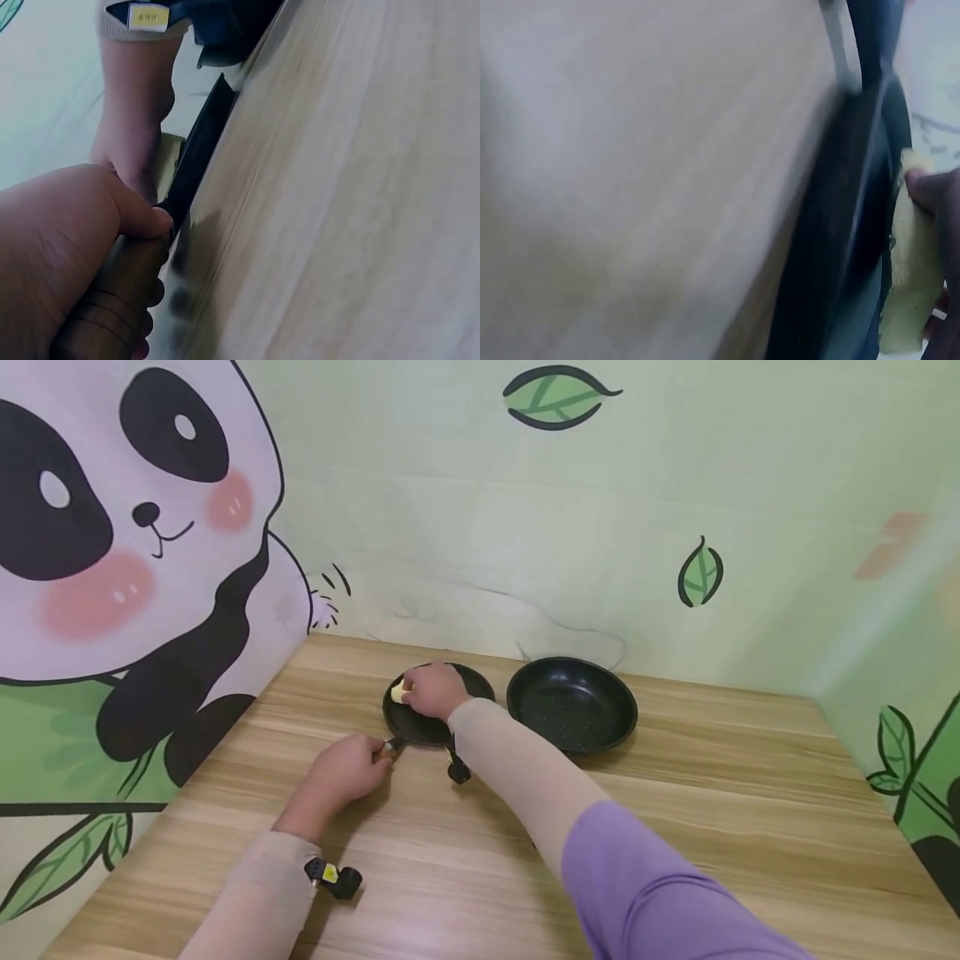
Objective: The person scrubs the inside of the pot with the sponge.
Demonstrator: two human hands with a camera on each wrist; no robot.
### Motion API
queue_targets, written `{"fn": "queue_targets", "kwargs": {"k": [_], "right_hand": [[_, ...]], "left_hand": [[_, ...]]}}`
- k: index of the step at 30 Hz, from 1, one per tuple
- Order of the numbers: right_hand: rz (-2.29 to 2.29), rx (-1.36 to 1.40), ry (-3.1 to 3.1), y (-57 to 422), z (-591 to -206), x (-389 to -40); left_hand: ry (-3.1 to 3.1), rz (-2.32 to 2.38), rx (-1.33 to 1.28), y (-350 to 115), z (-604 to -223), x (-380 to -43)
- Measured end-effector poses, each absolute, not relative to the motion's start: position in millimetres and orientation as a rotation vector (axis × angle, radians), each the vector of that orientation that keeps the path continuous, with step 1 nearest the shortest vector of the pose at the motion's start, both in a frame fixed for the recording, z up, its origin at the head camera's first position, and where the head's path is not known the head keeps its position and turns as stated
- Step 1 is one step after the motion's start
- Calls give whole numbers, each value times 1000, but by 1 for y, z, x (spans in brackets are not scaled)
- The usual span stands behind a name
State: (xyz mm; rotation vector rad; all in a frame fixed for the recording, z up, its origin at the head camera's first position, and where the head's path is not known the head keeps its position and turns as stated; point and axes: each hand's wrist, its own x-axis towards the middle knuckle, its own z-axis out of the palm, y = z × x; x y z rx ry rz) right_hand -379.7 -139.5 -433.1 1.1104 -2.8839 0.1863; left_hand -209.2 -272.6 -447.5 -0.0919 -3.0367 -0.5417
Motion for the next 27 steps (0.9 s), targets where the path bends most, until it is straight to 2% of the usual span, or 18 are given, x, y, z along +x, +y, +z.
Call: {"fn": "queue_targets", "kwargs": {"k": [6, 15, 20, 27], "right_hand": [[259, 833, -2971, -117, -431, -397], [172, 813, -3038, -91, -416, -406], [53, 771, -3095, -81, -405, -399], [-106, 877, -3148, -74, -394, -386]], "left_hand": [[-3039, -570, -27, -266, -449, -205], [-3035, -614, 23, -267, -444, -205], [-3052, -626, 42, -268, -444, -208], [-3072, -645, 85, -272, -444, -212]]}}
